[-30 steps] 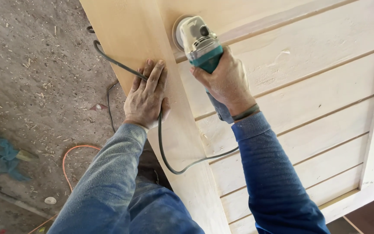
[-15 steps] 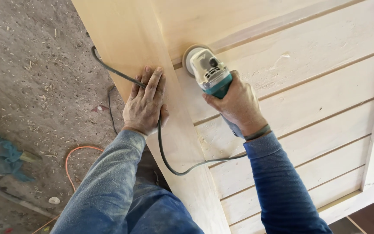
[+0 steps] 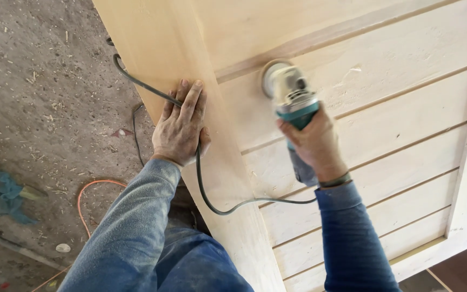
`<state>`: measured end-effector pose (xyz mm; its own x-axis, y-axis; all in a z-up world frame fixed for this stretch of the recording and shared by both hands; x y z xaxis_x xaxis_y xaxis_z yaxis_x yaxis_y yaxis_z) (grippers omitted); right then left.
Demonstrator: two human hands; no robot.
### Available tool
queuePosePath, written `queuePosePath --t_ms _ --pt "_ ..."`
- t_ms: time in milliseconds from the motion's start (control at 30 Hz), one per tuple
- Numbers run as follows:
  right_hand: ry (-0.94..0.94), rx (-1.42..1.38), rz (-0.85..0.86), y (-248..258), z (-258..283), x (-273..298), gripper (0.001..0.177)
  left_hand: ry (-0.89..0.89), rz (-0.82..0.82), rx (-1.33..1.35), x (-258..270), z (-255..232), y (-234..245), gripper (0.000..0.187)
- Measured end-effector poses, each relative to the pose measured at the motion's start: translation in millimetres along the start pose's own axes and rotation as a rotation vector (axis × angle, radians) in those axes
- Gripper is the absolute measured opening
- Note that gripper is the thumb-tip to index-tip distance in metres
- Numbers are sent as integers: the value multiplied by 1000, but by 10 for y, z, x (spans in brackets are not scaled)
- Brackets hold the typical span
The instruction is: Sanding a wooden door using an angle grinder with a sanding disc.
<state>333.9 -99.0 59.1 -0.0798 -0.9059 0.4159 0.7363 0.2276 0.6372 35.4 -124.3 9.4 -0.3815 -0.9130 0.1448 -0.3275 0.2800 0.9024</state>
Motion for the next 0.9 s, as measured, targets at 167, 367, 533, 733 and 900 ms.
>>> queuePosePath --t_ms 167,367,533,733,900 --pt "55 21 58 -222 340 196 64 -10 1 -22 -12 -7 -22 82" --pt "63 111 149 -283 514 157 60 -2 -13 23 2 -5 2 82" --pt "110 190 187 -259 489 102 64 4 -10 14 9 16 -21 81" --pt "17 138 193 -55 156 -78 64 -3 -14 23 3 20 -14 82" --pt "12 138 98 216 -155 -289 60 3 8 19 -7 20 -28 83"
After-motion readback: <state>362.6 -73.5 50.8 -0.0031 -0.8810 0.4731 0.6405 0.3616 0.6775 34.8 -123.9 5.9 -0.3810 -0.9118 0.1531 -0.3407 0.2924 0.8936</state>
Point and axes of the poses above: each hand's wrist, its own x-axis away from the middle knuckle, its own y-axis out of the back of the hand, z = x × y, the point moved 2 cm from there along -x, towards the middle knuckle, and after that the axes turned 4 degrees about -x, right-handed, at the moved point
